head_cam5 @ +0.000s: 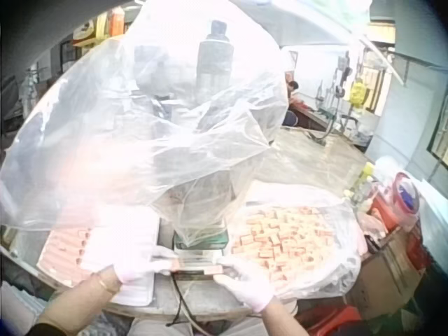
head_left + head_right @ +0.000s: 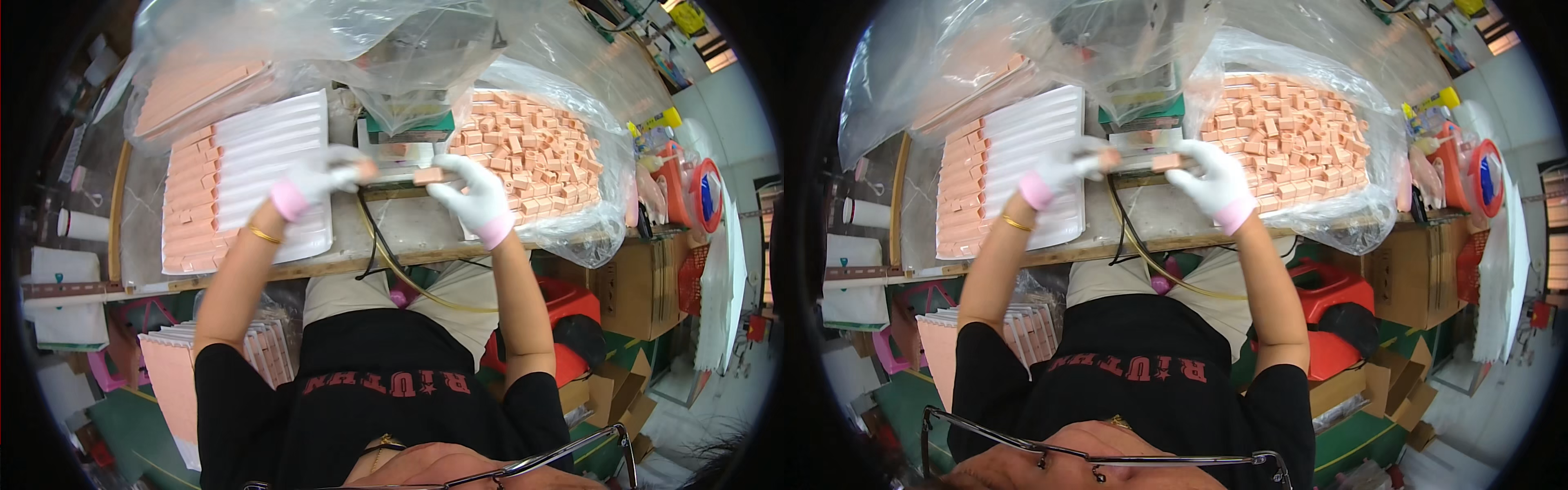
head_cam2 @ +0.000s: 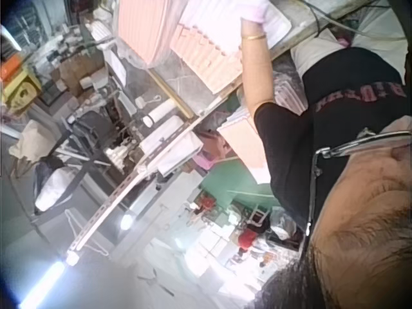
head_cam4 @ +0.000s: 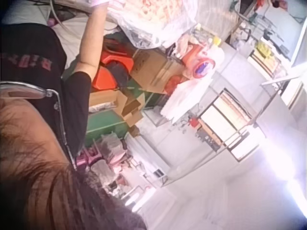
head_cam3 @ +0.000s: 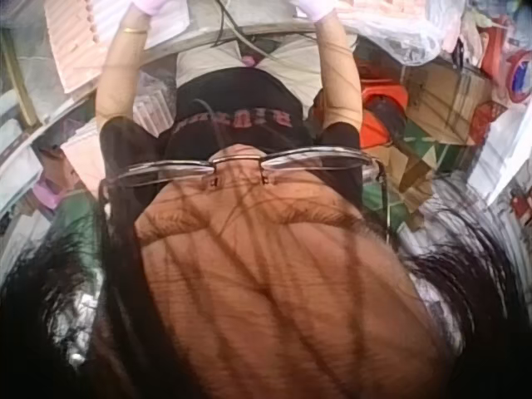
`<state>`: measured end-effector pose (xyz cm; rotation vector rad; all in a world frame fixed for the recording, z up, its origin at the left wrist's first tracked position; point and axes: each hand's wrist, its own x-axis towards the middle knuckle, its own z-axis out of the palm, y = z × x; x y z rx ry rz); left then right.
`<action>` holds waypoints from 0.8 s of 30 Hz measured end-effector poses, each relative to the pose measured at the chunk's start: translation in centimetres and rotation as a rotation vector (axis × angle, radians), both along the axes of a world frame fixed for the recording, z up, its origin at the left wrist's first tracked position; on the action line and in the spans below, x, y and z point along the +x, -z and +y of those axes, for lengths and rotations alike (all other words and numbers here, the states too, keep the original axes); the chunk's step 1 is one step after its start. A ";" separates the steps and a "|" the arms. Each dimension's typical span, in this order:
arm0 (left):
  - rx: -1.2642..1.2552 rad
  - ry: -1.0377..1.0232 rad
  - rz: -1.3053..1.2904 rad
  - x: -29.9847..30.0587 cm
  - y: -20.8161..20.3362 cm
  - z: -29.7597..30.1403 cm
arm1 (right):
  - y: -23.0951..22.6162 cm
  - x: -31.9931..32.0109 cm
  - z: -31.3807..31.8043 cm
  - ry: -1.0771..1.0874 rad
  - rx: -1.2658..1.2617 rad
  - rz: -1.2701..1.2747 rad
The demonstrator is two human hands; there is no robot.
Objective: Manually sort and arrange small pink lipstick or cosmetic component pieces from a bulk tray into structured shipping trays.
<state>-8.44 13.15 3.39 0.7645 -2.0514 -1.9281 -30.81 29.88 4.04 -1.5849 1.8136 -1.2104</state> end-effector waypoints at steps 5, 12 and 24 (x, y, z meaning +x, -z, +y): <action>0.150 -0.068 0.116 -1.2 2.0 3.0 | 0.6 2.3 -1.5 -0.079 0.023 -0.052; 0.582 -0.022 0.400 -3.1 4.3 5.3 | 0.6 2.0 0.1 -0.077 -0.003 -0.384; -1.154 -0.036 -0.601 17.1 -2.0 2.8 | 4.4 -0.8 -5.9 0.131 -0.219 0.384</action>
